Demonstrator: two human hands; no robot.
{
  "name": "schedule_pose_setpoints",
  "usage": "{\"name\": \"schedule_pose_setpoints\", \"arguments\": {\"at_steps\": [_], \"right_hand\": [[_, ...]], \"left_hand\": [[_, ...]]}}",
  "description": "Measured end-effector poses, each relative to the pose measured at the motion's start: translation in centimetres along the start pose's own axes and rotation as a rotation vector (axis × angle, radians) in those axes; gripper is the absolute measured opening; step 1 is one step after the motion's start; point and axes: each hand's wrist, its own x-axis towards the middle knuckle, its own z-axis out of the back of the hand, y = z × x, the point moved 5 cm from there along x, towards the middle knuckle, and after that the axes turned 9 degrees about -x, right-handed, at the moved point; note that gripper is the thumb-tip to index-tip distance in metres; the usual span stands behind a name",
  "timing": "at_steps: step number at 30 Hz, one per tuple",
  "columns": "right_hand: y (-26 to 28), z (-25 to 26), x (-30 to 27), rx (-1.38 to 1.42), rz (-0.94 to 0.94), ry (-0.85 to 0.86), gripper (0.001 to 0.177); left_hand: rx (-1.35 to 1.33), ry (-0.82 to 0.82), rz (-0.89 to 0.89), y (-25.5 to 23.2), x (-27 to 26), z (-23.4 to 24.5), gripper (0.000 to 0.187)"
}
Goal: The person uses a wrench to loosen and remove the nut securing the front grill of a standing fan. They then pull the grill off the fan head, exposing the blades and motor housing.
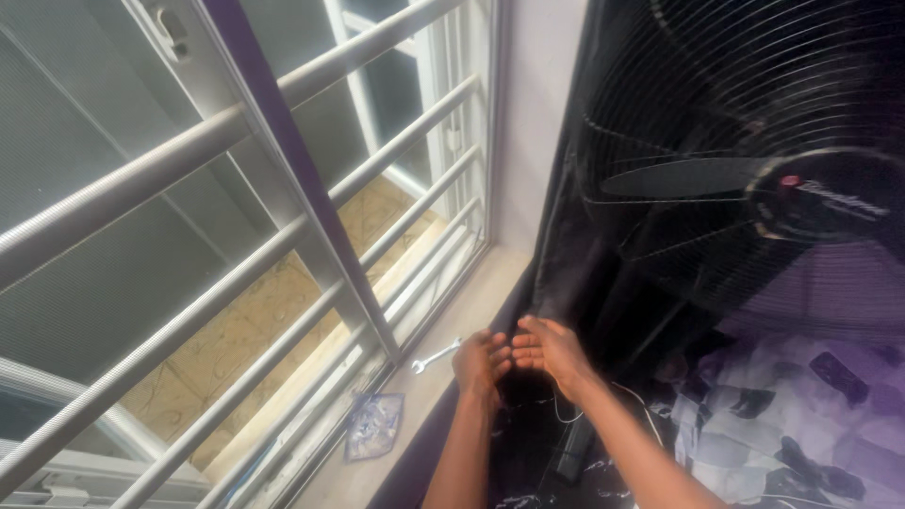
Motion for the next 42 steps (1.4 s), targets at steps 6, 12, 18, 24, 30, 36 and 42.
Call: {"name": "schedule_pose_setpoints", "arguments": {"at_steps": [6, 12, 18, 24, 30, 36, 42], "right_hand": [[-0.4, -4.7, 4.9, -0.053, -0.050, 0.028, 0.040], [-1.0, -6.1, 10.7, -0.102, -0.068, 0.051, 0.037], [-3.8, -6.8, 16.1, -0.176, -0.080, 0.052, 0.037], [-7.9, -8.7, 19.6, -0.460, -0.065, 0.054, 0.030], [-10.7, -10.8, 19.6, -0.907, 0.267, 0.052, 0.030], [-11.0, -10.8, 19.8, -0.979, 0.224, 0.011, 0.033], [-11.3, -10.0, 19.2, -0.574, -0.072, 0.065, 0.044]], "left_hand": [[0.078, -0.036, -0.030, -2.7, 5.7, 3.1, 0.039], [0.082, -0.064, -0.016, -4.4, 10.3, 3.5, 0.040], [0.245, -0.071, -0.078, -4.0, 15.1, 4.5, 0.036], [1.138, 0.007, -0.769, -4.8, 15.8, 5.9, 0.023], [1.567, 0.205, -0.816, -4.4, 15.2, 7.3, 0.017], [1.820, 0.256, -0.846, -2.7, 16.8, 7.2, 0.014], [1.132, 0.047, -0.461, -3.4, 16.8, 6.8, 0.022]]}}
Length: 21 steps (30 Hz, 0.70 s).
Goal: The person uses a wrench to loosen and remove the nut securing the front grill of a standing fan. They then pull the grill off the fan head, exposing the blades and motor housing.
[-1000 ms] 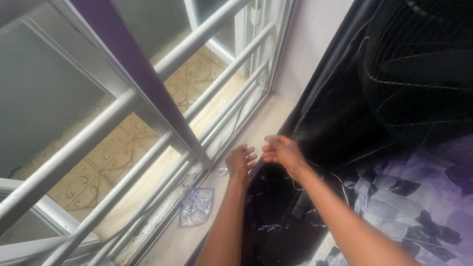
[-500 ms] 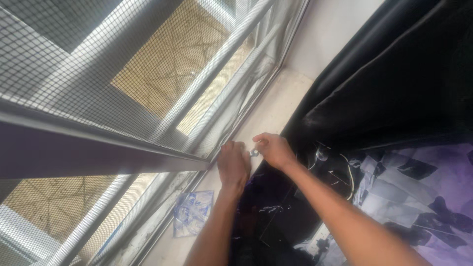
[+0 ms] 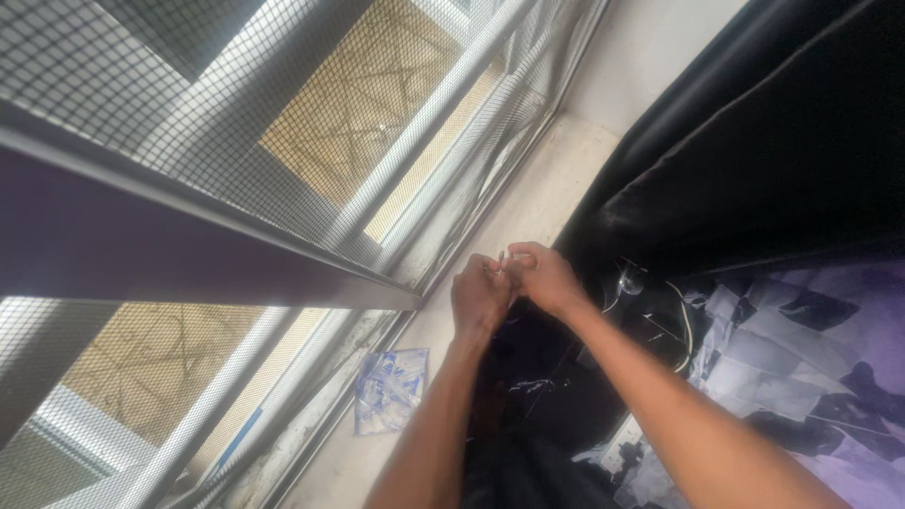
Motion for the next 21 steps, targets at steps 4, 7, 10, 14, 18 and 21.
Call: {"name": "schedule_pose_setpoints", "arguments": {"at_steps": [4, 7, 10, 14, 18, 21], "right_hand": [[1.2, 2.2, -2.2, 0.209, 0.121, 0.045, 0.058], [3.0, 5.2, -5.0, 0.368, 0.038, 0.045, 0.065], [4.8, 9.9, -8.3, 0.400, -0.027, -0.069, 0.065], [6.5, 16.3, -12.7, 0.400, 0.065, -0.252, 0.059], [7.3, 22.4, -18.0, 0.426, 0.166, -0.385, 0.050], [7.4, 25.9, -21.9, 0.425, 0.258, -0.442, 0.044]], "left_hand": [[-0.345, -0.049, 0.050, -3.8, -1.5, -1.1, 0.032], [-0.517, -0.032, 0.015, -8.8, -2.8, -1.7, 0.034], [-0.639, 0.038, 0.146, -13.8, -4.4, -2.7, 0.030], [-0.752, 0.094, 0.043, -21.1, -6.8, -3.8, 0.027], [-0.635, 0.104, -0.235, -28.4, -10.6, -4.8, 0.027], [-0.625, 0.154, -0.325, -32.9, -13.5, -5.0, 0.029]]}}
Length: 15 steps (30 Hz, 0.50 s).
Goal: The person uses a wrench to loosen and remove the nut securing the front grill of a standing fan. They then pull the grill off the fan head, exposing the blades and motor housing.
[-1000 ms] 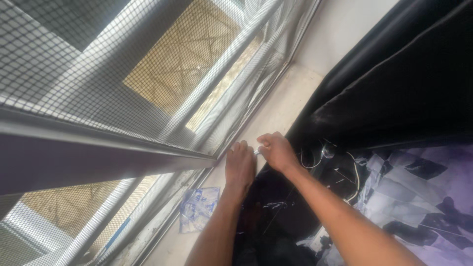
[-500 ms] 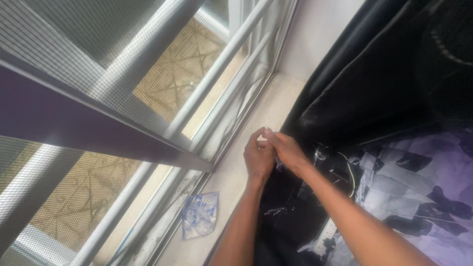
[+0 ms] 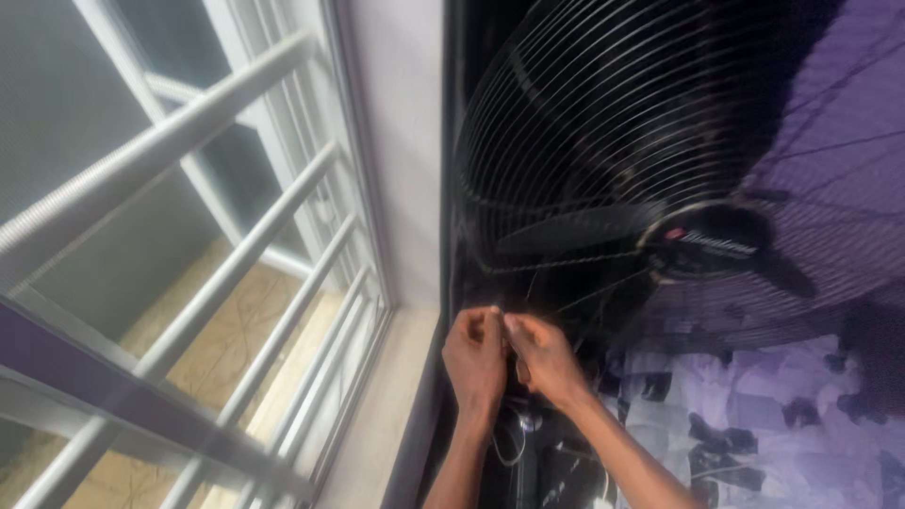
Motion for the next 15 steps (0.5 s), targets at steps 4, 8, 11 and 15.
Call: {"name": "schedule_pose_setpoints", "arguments": {"at_steps": [4, 8, 11, 15], "right_hand": [[1.5, 5.5, -2.1, -0.057, 0.043, -0.073, 0.041], [4.0, 9.1, -2.5, 0.019, 0.324, -0.144, 0.034], [6.6, 11.3, -3.6, -0.072, 0.413, -0.166, 0.029], [11.3, 12.9, -5.1, 0.148, 0.419, -0.155, 0.036]], "left_hand": [[0.106, 0.015, -0.057, -4.6, -2.4, -3.8, 0.028], [0.043, 0.051, -0.134, -8.4, -4.3, -7.6, 0.030], [0.005, 0.099, -0.292, -12.0, -5.2, -9.9, 0.031], [0.081, 0.139, -0.360, -16.7, -6.6, -11.8, 0.028]]}}
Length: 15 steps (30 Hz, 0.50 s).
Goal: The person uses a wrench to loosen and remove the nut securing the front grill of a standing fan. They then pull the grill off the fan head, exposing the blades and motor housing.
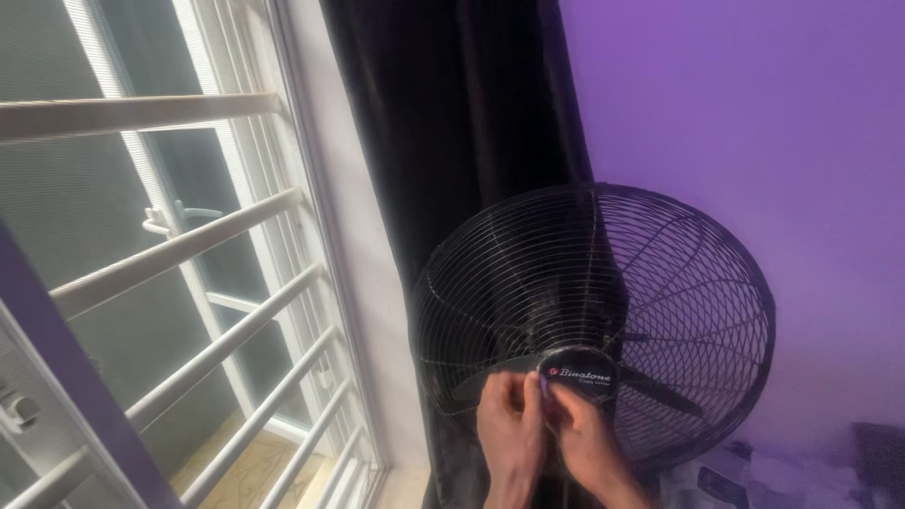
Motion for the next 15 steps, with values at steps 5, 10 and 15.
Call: {"name": "schedule_pose_setpoints", "arguments": {"at_steps": [5, 10, 15], "right_hand": [[7.5, 0.5, -0.2, -0.252, 0.027, 0.000, 0.035], [12.2, 0.2, -0.9, -0.248, 0.046, -0.007, 0.038], [13.2, 1.2, -1.0, -0.299, -0.009, -0.076, 0.033]], "left_hand": [[0.054, -0.002, -0.147, -5.4, 0.4, -0.7, 0.027], [0.058, 0.065, -0.219, -8.1, 1.2, -1.2, 0.027], [0.067, 0.210, -0.165, -8.4, 2.0, -2.6, 0.032]]}}
